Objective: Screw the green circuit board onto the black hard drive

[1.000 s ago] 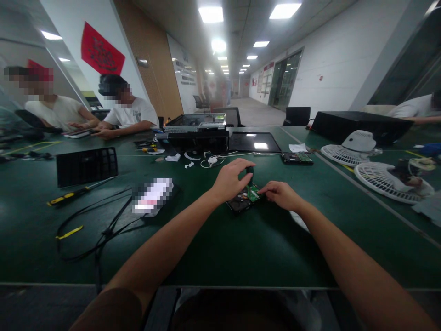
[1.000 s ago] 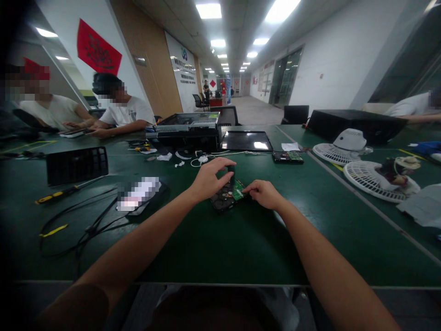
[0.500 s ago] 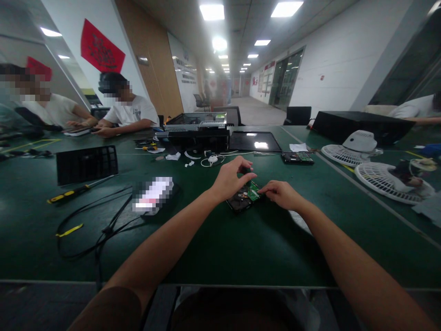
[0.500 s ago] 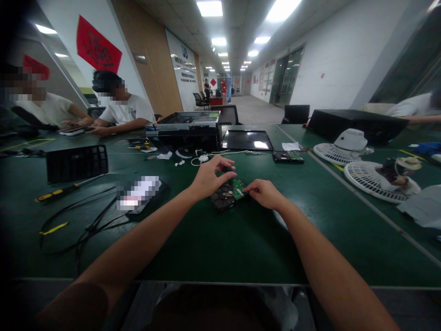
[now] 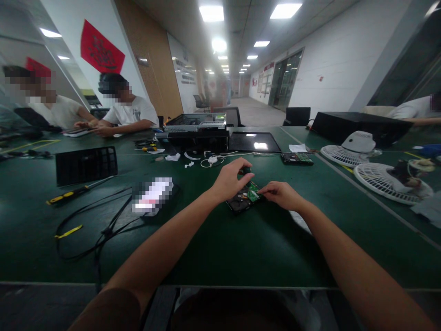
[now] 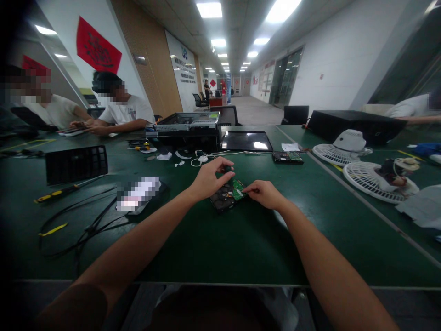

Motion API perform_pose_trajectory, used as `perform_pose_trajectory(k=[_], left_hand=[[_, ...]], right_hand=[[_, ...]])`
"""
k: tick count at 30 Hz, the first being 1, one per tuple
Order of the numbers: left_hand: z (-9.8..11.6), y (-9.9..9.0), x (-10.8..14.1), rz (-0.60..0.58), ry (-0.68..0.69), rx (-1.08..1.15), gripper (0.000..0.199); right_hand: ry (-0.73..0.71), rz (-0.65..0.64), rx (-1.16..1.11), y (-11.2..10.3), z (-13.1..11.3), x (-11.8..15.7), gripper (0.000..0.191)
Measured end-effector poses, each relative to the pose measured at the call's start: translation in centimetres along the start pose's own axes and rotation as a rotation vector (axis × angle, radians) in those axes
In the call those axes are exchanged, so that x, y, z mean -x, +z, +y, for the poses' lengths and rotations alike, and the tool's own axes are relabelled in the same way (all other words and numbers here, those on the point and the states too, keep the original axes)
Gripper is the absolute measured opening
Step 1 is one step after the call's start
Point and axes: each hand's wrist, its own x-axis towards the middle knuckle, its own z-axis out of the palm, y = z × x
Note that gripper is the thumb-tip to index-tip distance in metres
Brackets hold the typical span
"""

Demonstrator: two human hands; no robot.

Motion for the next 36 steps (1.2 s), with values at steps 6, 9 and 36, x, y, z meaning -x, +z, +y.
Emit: perform_pose_trajectory(k=[6,9,36], left_hand=[[0.5,-0.4,-0.2,0.006,0.009,-0.059,0.017],[0.6,-0.5,-0.2,-0.005,-0.006,-0.069,0.018],[1.0,-0.4,-0.3,0.021,0.013,-0.068,0.015]], right_hand=[[0.01,0.001,-0.003,-0.2,-0.2,0.1,0.027],[0.02,0.005,-0.034,-0.1,-0.3,0.1,0.025],[-0.11,-0.032,0.035,1.0,-0.8,-0.2,0.035]])
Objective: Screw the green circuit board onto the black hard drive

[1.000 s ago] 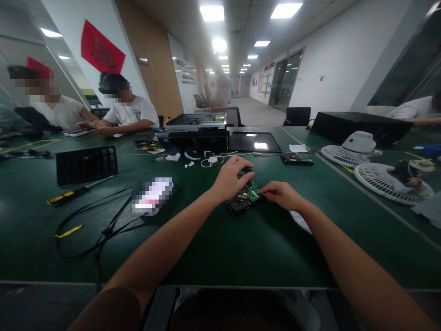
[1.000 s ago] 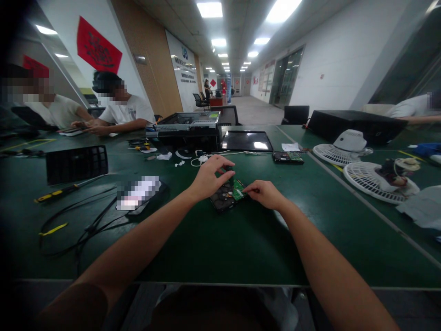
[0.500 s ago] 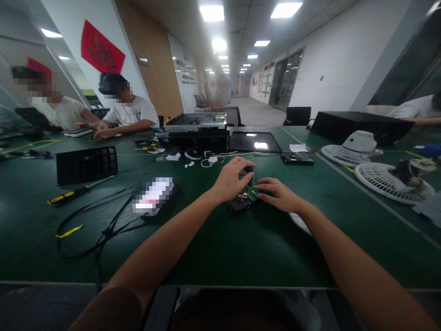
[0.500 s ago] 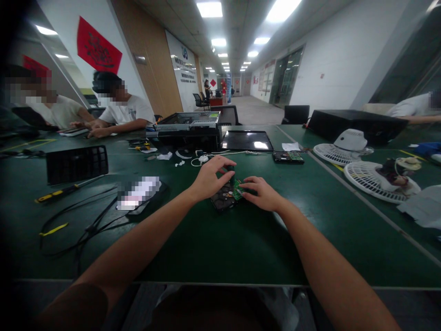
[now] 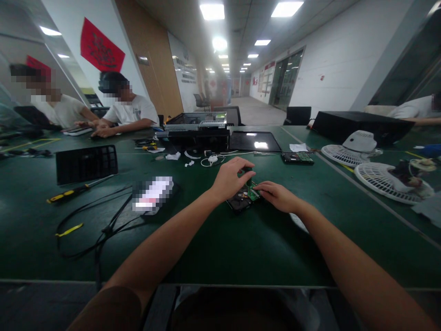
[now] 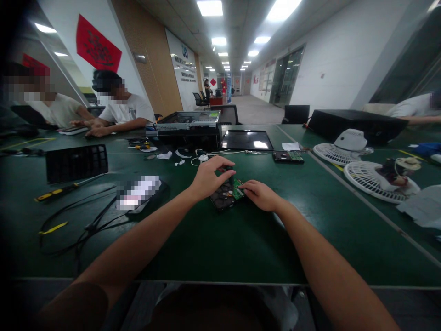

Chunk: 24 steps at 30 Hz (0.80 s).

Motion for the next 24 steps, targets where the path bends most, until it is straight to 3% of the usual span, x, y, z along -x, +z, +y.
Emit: perform_pose_trajectory(k=[7,15,24], left_hand=[[0.02,0.12,0.15,-0.035,-0.007,-0.001,0.034],[-0.39,0.54,0.39,-0.056,-0.061,0.029,0.036],[0.03,0.12,0.29,-0.061,0.004,-0.033,0.032]], right_hand=[[0.0,0.0,0.0,-0.01,-0.18,0.04,0.036],[0.007,-0.014,0.014,-0.18,-0.43,0.01,0.038],[0.014,-0.019,0.029,-0.26,-0.79,0.0,0.04]])
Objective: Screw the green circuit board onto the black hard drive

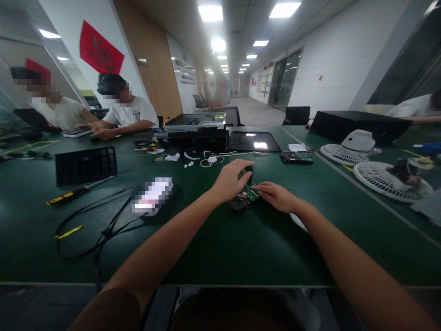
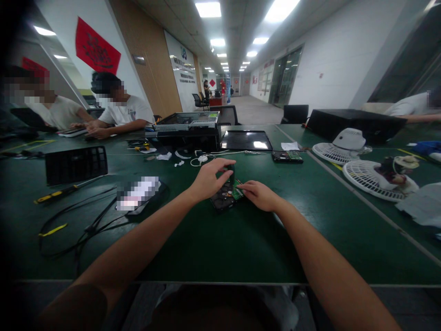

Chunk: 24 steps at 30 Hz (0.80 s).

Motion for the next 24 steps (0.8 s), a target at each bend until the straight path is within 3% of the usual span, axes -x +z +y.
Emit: perform_pose_trajectory(k=[8,24], left_hand=[[-0.09,0.14,0.0,0.053,-0.022,0.046,0.024],[0.22,-0.03,0.01,-0.009,0.024,0.05,0.031]], right_hand=[[-0.005,-0.011,0.019,0.06,-0.08,-0.14,0.04],[0.003,-0.008,0.027,-0.18,-0.37,-0.12,0.039]])
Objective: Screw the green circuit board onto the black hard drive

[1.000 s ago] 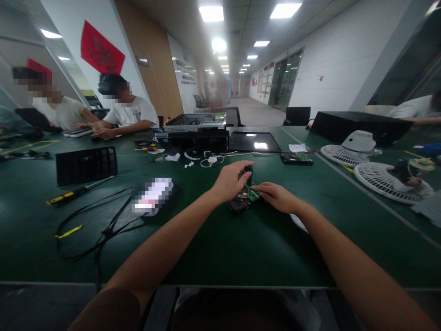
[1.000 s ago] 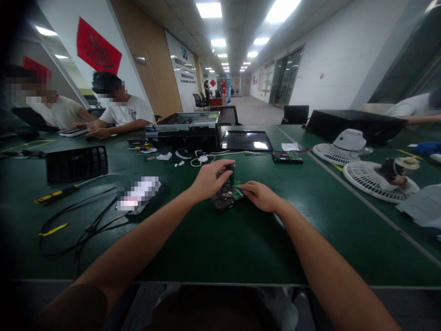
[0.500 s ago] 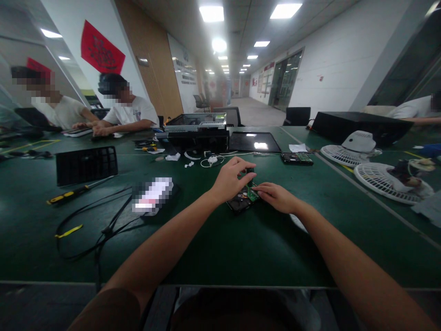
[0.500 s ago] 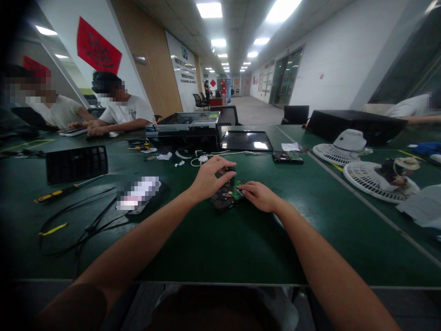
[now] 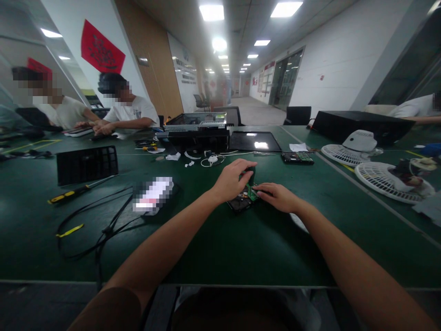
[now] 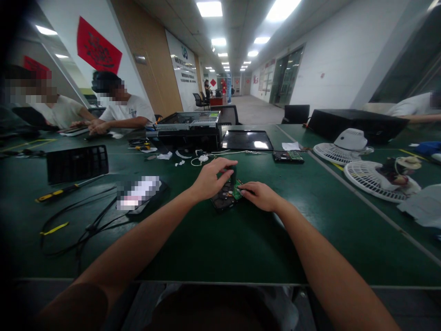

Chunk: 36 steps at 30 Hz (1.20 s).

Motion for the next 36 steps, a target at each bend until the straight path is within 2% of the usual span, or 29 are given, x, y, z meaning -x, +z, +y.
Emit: perform_pose_trajectory(k=[5,12,20,26,32,36], left_hand=[[-0.06,0.35,0.06,-0.021,0.001,0.114,0.029],[-0.07,0.15,0.03,0.058,0.023,0.093,0.019],[-0.21,0.3,0.08,0.031,-0.099,0.235,0.023],[-0.27,-0.01,-0.01,0.022,-0.057,0.15,0.021],[-0.37,-0.01,-0.04,0.036,-0.064,0.167,0.028],[-0.02,-0.31,-0.12,0.01,-0.017,0.111,0.019]], right_hand=[[0.0,-0.001,0.004,0.24,0.42,0.06,0.04],[0.008,-0.007,0.009,0.26,0.48,0.09,0.041],[0.035,-0.008,0.003,0.07,0.09,0.03,0.04],[0.034,-0.017,0.012,0.16,0.27,-0.03,0.041],[0.039,-0.023,0.019,0.26,0.46,-0.01,0.041],[0.034,-0.013,0.016,0.36,0.57,0.02,0.04]])
